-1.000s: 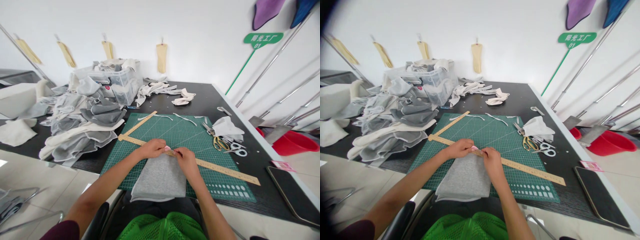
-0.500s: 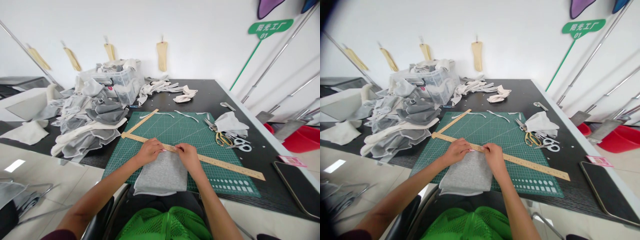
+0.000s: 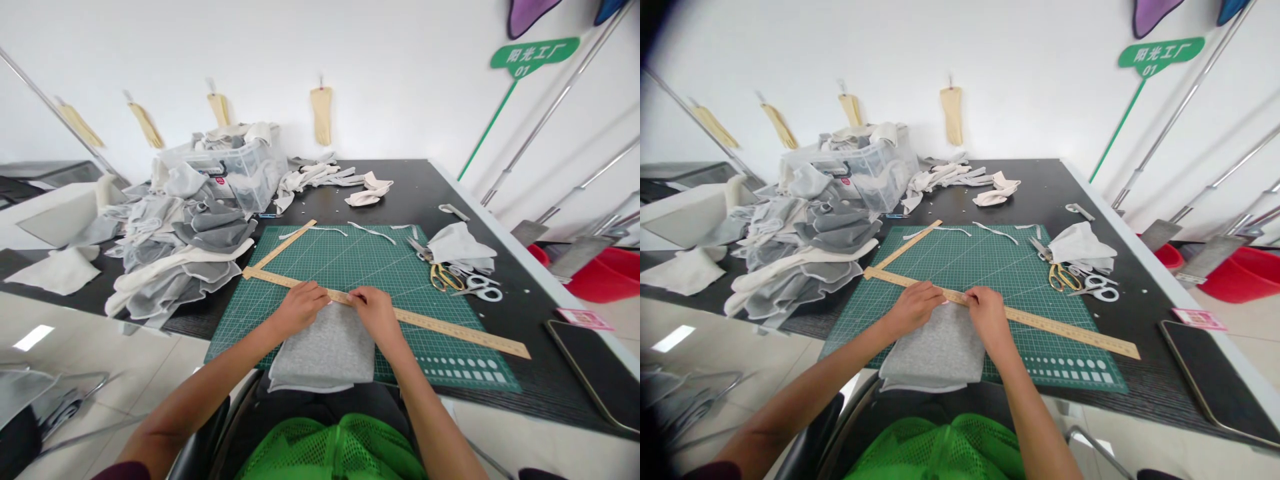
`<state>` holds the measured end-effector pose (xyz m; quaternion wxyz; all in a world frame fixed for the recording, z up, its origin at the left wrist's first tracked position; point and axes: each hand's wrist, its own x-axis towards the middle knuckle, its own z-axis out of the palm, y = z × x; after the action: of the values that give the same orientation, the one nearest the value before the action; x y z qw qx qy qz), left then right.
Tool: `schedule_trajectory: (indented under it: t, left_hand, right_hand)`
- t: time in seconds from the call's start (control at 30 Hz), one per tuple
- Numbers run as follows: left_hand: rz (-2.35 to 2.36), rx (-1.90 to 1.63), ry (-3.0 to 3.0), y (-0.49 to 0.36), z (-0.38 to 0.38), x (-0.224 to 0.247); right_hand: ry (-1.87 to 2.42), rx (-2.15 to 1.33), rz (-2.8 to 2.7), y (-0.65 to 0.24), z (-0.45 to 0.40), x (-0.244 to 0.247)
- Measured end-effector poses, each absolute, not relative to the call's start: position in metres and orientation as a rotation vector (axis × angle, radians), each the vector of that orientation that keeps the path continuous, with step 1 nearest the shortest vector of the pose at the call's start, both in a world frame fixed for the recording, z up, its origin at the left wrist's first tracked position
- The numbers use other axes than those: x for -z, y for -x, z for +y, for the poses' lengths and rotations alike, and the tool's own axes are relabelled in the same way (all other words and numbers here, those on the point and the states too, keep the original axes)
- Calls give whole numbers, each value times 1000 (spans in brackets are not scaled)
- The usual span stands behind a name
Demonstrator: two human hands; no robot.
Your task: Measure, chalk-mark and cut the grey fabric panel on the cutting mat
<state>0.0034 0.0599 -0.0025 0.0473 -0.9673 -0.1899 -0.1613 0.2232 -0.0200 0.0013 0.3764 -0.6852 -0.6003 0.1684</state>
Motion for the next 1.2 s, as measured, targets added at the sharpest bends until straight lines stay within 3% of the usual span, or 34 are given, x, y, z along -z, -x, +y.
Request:
schedule_trajectory:
  t: [0.6, 0.9, 1.2]
  left_hand:
    - [-865, 549, 2969, 48, 81, -1]
    - [-771, 721, 2931, 49, 84, 7]
    - [-673, 650, 3033, 19, 72, 0]
  right_hand:
    - [1754, -456, -1555, -226, -18, 1]
    - [1759, -456, -1562, -225, -19, 0]
    - [1792, -460, -1568, -225, -18, -1]
